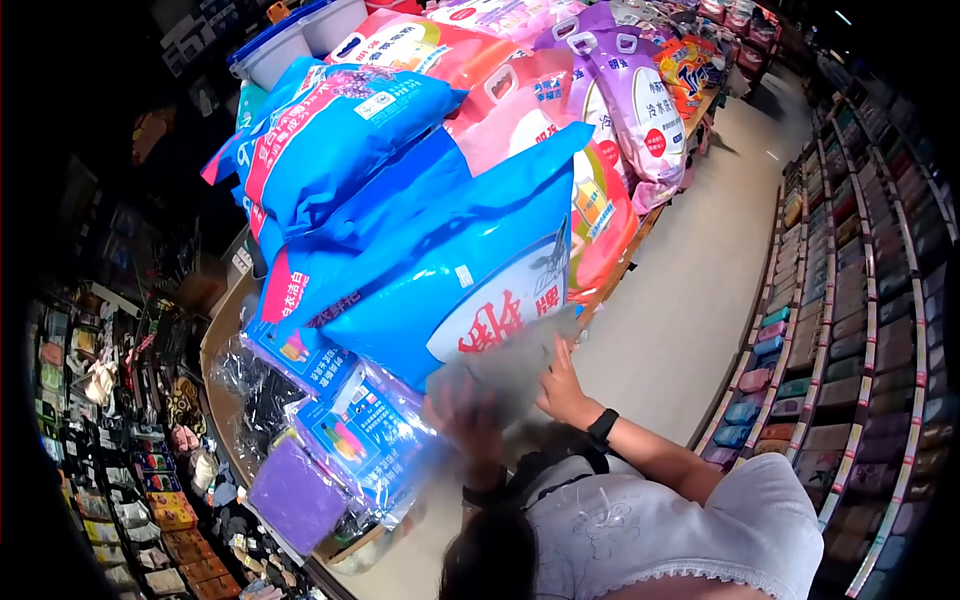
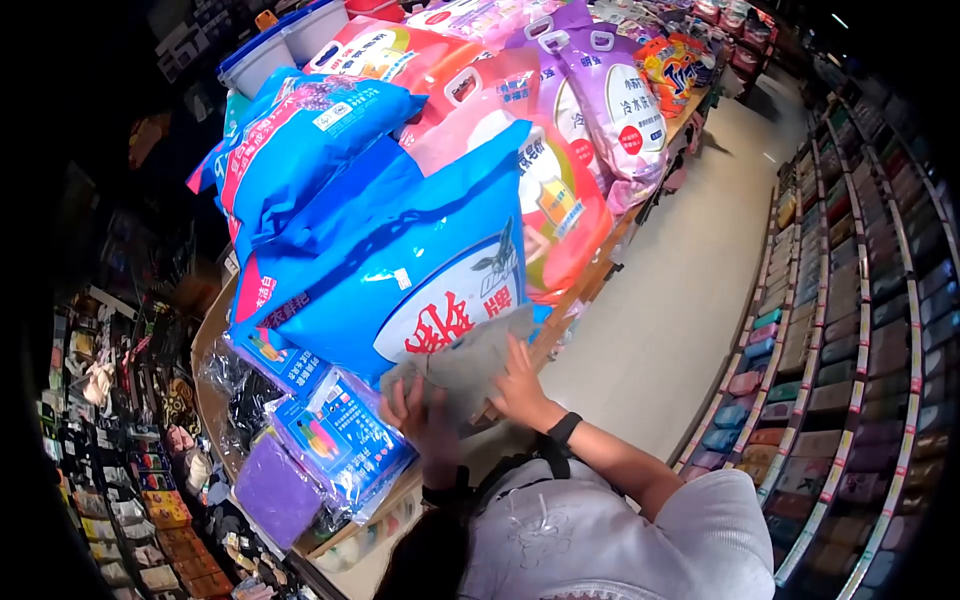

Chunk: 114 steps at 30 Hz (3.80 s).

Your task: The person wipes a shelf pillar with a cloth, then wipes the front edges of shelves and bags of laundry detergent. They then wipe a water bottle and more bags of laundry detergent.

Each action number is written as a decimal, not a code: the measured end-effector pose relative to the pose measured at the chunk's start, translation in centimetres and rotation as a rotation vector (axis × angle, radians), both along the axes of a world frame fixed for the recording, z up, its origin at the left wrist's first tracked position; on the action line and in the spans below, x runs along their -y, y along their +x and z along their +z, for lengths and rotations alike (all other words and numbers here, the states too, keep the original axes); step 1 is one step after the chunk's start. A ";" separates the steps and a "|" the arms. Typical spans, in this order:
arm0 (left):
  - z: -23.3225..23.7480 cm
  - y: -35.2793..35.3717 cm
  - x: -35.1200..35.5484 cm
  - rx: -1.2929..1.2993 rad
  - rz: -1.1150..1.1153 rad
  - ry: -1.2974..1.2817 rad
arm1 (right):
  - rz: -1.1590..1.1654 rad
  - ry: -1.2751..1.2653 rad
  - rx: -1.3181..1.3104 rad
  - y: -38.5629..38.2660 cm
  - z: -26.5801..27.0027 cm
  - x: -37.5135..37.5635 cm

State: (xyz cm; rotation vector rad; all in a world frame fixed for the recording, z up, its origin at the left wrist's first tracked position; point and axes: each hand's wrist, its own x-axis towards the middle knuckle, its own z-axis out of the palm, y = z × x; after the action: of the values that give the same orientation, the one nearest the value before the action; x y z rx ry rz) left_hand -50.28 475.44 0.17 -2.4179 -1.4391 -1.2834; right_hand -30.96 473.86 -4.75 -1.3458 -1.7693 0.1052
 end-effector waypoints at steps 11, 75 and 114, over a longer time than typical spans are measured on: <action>15.2 2.4 -8.5 -0.021 0.212 0.213 | -0.032 0.199 0.213 -0.1 19.7 -11.0; 2.4 32.8 -11.8 -0.328 0.144 -0.140 | 0.085 -0.153 -0.026 30.6 1.6 -15.4; 0.4 39.1 -11.6 -0.253 0.505 -0.159 | 0.603 -0.191 0.289 38.5 3.8 -22.0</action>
State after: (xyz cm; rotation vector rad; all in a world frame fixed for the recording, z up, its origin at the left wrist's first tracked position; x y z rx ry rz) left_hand -11.20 487.03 0.60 -2.0002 -1.9521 -0.7500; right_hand 7.54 495.82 -0.91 -0.9425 -2.4196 0.4360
